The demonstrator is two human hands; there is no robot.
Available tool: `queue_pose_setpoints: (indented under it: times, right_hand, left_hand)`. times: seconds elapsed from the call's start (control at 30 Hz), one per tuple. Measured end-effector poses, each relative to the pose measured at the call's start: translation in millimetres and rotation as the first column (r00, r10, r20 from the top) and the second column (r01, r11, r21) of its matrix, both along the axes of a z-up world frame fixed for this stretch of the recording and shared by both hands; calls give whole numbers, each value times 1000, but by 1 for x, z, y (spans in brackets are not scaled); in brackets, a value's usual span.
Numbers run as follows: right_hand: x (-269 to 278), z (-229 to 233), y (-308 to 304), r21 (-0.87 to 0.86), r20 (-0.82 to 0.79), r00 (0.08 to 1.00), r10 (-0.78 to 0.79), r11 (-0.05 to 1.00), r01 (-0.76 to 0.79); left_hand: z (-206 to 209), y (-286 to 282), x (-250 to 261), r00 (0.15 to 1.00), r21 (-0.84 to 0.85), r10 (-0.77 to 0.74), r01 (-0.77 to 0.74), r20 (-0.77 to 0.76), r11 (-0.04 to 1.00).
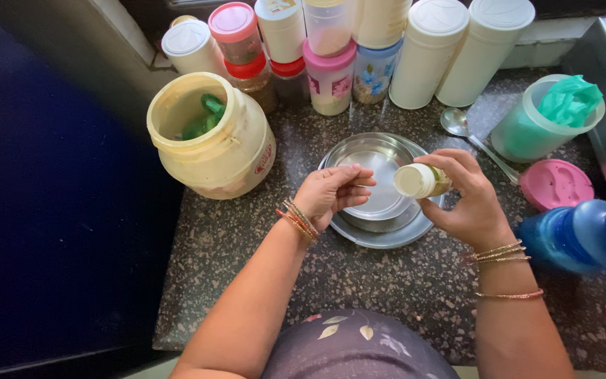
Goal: The person pours grains from a white plastic container onto a metal plate, picks out debris from the grains by hand, pours the cleaned grains back into the container, and closes the lid. They then arrange the containers on the counter, open and close a small bottle, and handle a green cloth from a jar.
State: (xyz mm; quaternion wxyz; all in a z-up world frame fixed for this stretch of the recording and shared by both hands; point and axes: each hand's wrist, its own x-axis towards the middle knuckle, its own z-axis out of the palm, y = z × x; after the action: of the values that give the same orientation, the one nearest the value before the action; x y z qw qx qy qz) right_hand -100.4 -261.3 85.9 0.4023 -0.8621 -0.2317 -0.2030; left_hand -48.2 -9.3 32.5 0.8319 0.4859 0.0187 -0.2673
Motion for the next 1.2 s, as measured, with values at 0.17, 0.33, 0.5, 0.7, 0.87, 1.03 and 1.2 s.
queue_pose_setpoints:
  times: [0.17,0.33,0.5,0.7,0.87,1.03,1.2]
  right_hand:
    - [-1,0,-4,0,-25,999,-24,1000,24]
    - [-1,0,-5,2,-29,999,-24,1000,25]
    - [-1,-1,-5,-1,-30,999,-17,1000,17]
    - [-2,1,-4,11,-40,999,-18,1000,19]
    - [-3,3,-4,23,-61,998,-22,999,24]
    - [-4,3,-3,19,-69,997,-31,999,33]
    - [-4,3,-4,21,-70,997,-28,999,29]
  left_hand:
    - [8,1,0,999,-7,10,-10,-48,1000]
    - [10,3,1,998,-80,-12,7,-66,997]
    - [9,5,0,999,-64,-5,2,-49,998]
    - [7,5,-2,999,-39,-28,29,23,999]
    - [7,4,-1,1000,-54,-23,22,-21,998]
    - [6,7,1,996,-122,-46,36,-75,992]
    - [6,11,2,994,-186,-43,24,-100,982]
